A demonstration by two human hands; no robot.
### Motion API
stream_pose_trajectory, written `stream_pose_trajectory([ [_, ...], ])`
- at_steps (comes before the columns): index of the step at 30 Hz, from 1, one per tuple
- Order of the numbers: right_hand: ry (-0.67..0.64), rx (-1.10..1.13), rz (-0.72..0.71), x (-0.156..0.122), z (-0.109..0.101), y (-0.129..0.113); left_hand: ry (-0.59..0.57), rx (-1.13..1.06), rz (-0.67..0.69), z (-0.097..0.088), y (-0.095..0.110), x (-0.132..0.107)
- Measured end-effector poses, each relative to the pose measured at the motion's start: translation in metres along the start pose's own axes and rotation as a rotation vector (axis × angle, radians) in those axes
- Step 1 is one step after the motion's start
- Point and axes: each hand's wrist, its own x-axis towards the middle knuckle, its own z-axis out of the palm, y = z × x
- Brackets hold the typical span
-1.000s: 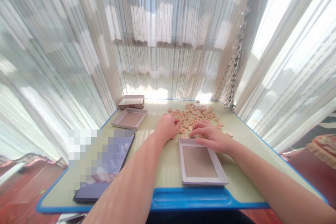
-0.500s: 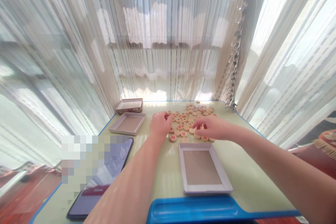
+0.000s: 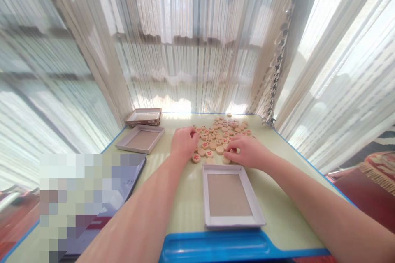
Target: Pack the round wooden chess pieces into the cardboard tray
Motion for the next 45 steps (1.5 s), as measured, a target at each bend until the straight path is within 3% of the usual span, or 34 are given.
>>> stream_pose_trajectory([
  [6, -0.100, -0.001, 0.031, -0.002, -0.006, -0.004, -0.007, 0.065, 0.064, -0.006, 0.003, -0.001],
  [9, -0.074, 0.016, 0.027, -0.001, -0.003, 0.000, -0.074, 0.096, 0.100, -0.015, 0.008, -0.003],
  [16, 0.058, 0.032, -0.014, 0.006, 0.011, 0.025, -0.549, -0.035, 0.299, -0.043, 0.027, -0.021],
  [19, 0.106, 0.011, -0.050, 0.007, 0.013, 0.029, -0.624, -0.026, 0.368, -0.043, 0.032, -0.029],
  [26, 0.071, 0.066, -0.093, 0.003, 0.007, 0.019, -0.482, 0.010, 0.432, -0.032, 0.026, -0.024],
  [33, 0.219, 0.012, 0.039, 0.009, 0.010, 0.034, -0.357, -0.102, 0.412, -0.022, 0.021, -0.023],
  [39, 0.247, -0.055, 0.151, 0.010, 0.011, 0.047, -0.101, -0.022, 0.245, -0.013, 0.016, -0.018],
  [42, 0.213, -0.031, 0.156, 0.010, 0.013, 0.047, -0.101, 0.059, 0.168, -0.014, 0.017, -0.014],
  [45, 0.226, -0.006, 0.155, 0.010, 0.014, 0.045, -0.112, 0.015, 0.192, -0.018, 0.022, -0.012],
])
